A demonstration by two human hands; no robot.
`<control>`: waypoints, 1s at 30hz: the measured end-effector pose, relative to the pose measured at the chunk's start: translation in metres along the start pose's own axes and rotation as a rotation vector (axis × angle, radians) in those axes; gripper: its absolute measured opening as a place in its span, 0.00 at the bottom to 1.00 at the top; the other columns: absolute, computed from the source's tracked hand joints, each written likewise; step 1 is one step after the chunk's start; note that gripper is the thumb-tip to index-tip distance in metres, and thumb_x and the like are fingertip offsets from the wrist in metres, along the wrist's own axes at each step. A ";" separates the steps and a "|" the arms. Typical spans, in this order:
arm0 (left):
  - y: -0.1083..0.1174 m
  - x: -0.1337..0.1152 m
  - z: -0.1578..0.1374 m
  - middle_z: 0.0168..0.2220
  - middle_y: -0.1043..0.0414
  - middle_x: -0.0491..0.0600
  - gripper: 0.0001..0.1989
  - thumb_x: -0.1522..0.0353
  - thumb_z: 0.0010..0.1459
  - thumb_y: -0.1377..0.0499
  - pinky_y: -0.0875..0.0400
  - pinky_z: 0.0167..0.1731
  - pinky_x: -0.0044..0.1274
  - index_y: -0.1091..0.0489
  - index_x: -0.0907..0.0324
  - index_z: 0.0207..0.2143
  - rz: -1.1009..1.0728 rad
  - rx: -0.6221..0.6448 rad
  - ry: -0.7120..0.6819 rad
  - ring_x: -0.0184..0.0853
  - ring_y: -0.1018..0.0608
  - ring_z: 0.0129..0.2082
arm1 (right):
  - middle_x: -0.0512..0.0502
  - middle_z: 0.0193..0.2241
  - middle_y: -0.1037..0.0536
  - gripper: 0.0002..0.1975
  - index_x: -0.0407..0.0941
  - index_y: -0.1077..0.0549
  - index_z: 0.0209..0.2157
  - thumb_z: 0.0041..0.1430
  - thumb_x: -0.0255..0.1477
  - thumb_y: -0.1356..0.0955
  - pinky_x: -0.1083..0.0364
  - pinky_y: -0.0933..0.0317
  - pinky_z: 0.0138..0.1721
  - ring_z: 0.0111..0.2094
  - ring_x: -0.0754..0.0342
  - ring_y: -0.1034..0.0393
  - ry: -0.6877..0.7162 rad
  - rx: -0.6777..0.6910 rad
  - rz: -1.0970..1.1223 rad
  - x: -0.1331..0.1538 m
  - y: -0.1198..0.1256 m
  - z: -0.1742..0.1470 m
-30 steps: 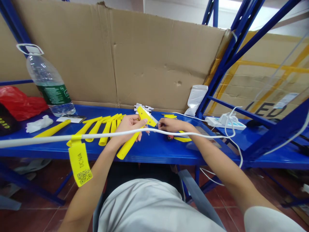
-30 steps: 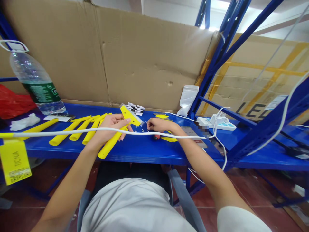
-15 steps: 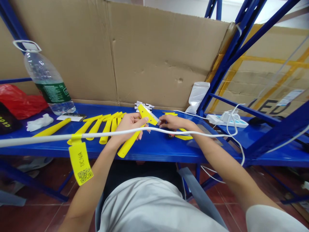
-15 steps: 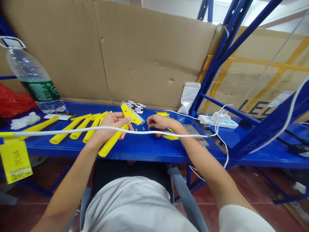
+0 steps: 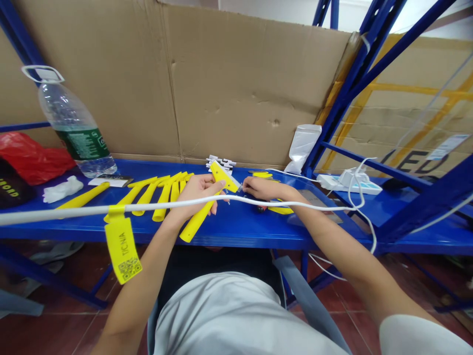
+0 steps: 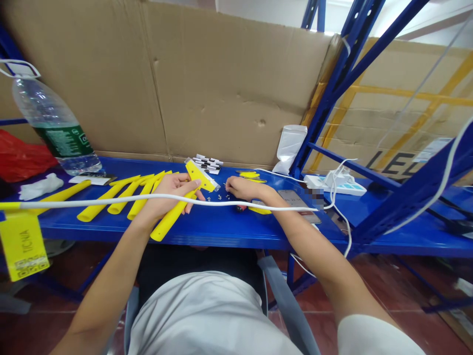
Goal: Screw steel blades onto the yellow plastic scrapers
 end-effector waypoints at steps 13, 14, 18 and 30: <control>-0.006 0.007 0.000 0.34 0.13 0.55 0.21 0.54 0.64 0.28 0.28 0.12 0.22 0.29 0.60 0.45 -0.154 0.051 0.059 0.34 0.22 0.14 | 0.34 0.58 0.31 0.13 0.46 0.36 0.48 0.82 0.38 0.44 0.43 0.36 0.67 0.60 0.49 0.34 0.403 -0.780 0.201 0.054 0.068 -0.032; -0.007 0.008 0.000 0.34 0.13 0.55 0.20 0.54 0.65 0.29 0.29 0.12 0.22 0.30 0.59 0.44 -0.162 0.067 0.064 0.34 0.21 0.15 | 0.34 0.58 0.31 0.13 0.47 0.36 0.47 0.82 0.39 0.44 0.43 0.36 0.67 0.61 0.49 0.34 0.444 -0.795 0.205 0.061 0.068 -0.037; -0.011 0.010 -0.001 0.34 0.13 0.54 0.20 0.54 0.65 0.30 0.28 0.12 0.22 0.32 0.58 0.42 -0.171 0.089 0.065 0.34 0.21 0.15 | 0.36 0.58 0.30 0.12 0.48 0.35 0.47 0.82 0.40 0.41 0.43 0.34 0.66 0.60 0.49 0.32 0.594 -0.736 0.189 0.087 0.054 -0.045; -0.006 0.009 0.001 0.34 0.12 0.53 0.22 0.54 0.63 0.28 0.28 0.12 0.22 0.28 0.60 0.47 -0.175 0.069 0.041 0.34 0.21 0.15 | 0.37 0.58 0.29 0.08 0.48 0.30 0.49 0.80 0.36 0.37 0.41 0.31 0.67 0.62 0.48 0.31 0.701 -0.637 0.172 0.097 0.040 -0.047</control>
Point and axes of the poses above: each hand's wrist, its own z-axis towards the middle knuckle, its own y-axis out of the back of the hand, x = y × z, the point moved 9 cm from there along z, towards the middle knuckle
